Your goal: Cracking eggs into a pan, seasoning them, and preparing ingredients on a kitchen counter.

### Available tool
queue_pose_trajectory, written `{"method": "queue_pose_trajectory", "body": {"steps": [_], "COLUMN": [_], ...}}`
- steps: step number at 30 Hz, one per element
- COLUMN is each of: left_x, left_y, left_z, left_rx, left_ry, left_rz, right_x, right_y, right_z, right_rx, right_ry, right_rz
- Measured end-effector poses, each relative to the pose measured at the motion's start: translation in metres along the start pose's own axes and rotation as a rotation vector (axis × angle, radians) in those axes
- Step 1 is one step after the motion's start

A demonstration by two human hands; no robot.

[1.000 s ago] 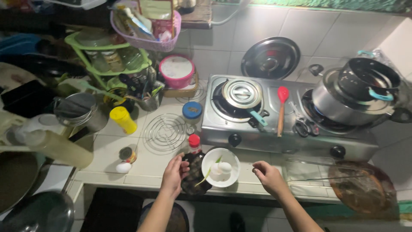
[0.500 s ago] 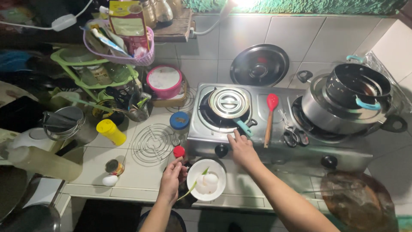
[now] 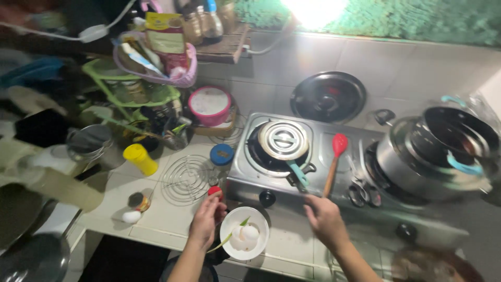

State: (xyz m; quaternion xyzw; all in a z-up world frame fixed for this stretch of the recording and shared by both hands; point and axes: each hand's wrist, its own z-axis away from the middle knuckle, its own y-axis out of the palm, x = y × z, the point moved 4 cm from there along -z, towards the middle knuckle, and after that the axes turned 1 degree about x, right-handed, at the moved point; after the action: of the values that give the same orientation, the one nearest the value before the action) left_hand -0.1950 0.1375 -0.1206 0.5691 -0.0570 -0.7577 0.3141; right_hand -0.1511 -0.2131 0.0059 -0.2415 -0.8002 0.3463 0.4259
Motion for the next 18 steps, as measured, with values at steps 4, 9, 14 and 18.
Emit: {"method": "queue_pose_trajectory", "body": {"steps": [4, 9, 14, 18], "left_x": [0.006, 0.0, -0.011, -0.052], "left_y": [0.007, -0.019, -0.122, -0.192], "left_z": [-0.003, -0.008, -0.039, -0.017], "left_rx": [0.022, 0.01, -0.224, -0.601], "left_ry": [0.022, 0.111, 0.331, 0.308], "left_rz": [-0.036, -0.07, -0.382, -0.674], "right_x": [-0.033, -0.019, 0.012, 0.027], "right_y": [0.003, 0.013, 0.026, 0.047], "right_z": [0.008, -0.005, -0.02, -0.022], "right_rx": [-0.027, -0.011, 0.001, -0.007], "right_ry": [0.087, 0.082, -0.028, -0.009], "right_rz": [-0.106, -0.194, -0.157, -0.214]}}
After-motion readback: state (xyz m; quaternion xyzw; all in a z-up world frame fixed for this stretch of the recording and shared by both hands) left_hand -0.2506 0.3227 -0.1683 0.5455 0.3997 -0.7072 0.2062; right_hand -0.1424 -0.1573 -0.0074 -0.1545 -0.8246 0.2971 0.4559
